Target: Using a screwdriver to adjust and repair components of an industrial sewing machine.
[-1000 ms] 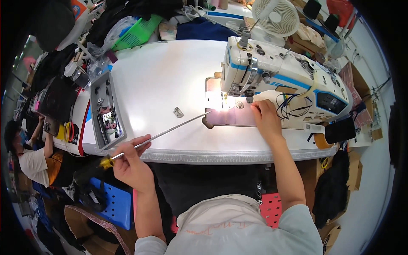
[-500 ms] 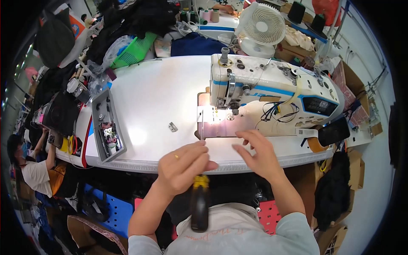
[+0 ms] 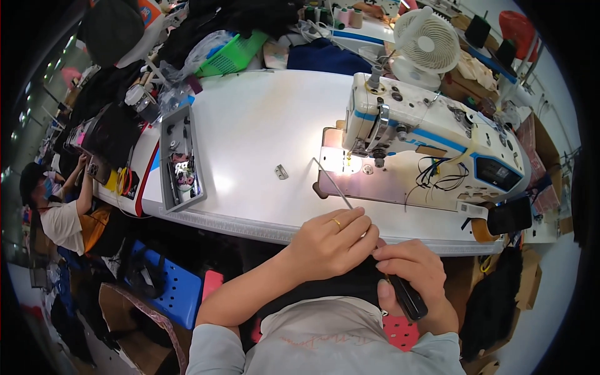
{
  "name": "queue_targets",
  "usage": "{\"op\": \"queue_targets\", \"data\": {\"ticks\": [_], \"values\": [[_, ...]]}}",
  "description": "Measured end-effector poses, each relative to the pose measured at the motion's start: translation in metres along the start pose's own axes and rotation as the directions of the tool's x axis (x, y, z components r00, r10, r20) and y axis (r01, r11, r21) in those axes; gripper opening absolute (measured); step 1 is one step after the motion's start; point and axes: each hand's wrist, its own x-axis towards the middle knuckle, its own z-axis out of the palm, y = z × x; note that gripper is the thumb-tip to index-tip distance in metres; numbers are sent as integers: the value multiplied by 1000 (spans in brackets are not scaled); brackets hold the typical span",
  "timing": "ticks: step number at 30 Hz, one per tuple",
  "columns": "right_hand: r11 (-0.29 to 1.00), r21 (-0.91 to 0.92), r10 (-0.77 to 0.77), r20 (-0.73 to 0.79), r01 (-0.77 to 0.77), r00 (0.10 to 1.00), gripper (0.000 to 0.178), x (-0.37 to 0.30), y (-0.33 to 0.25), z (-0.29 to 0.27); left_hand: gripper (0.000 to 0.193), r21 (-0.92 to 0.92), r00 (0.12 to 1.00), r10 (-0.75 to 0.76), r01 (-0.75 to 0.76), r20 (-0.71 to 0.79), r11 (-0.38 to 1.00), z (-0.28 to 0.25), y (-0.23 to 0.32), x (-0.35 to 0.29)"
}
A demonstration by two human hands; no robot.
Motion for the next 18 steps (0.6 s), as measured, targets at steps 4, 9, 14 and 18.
{"op": "queue_targets", "data": {"ticks": [4,9,14,18], "values": [[998,-40,-37,14,37,999,18,6,2,-5,25,-47,997,-28,25,-67,999,6,-6,5],[1000,-11,16,19,-16,1000,14,13,-3,-20,29,-117,991,-120,112,-65,987,19,-17,-1],[995,35,96,45,-97,994,18,27,4,-22,26,-118,976,-197,185,-95,976,37,-36,-12],[986,46,162,32,-163,986,27,32,8,-31,28,-169,948,-308,291,-86,942,57,-51,-17]]}}
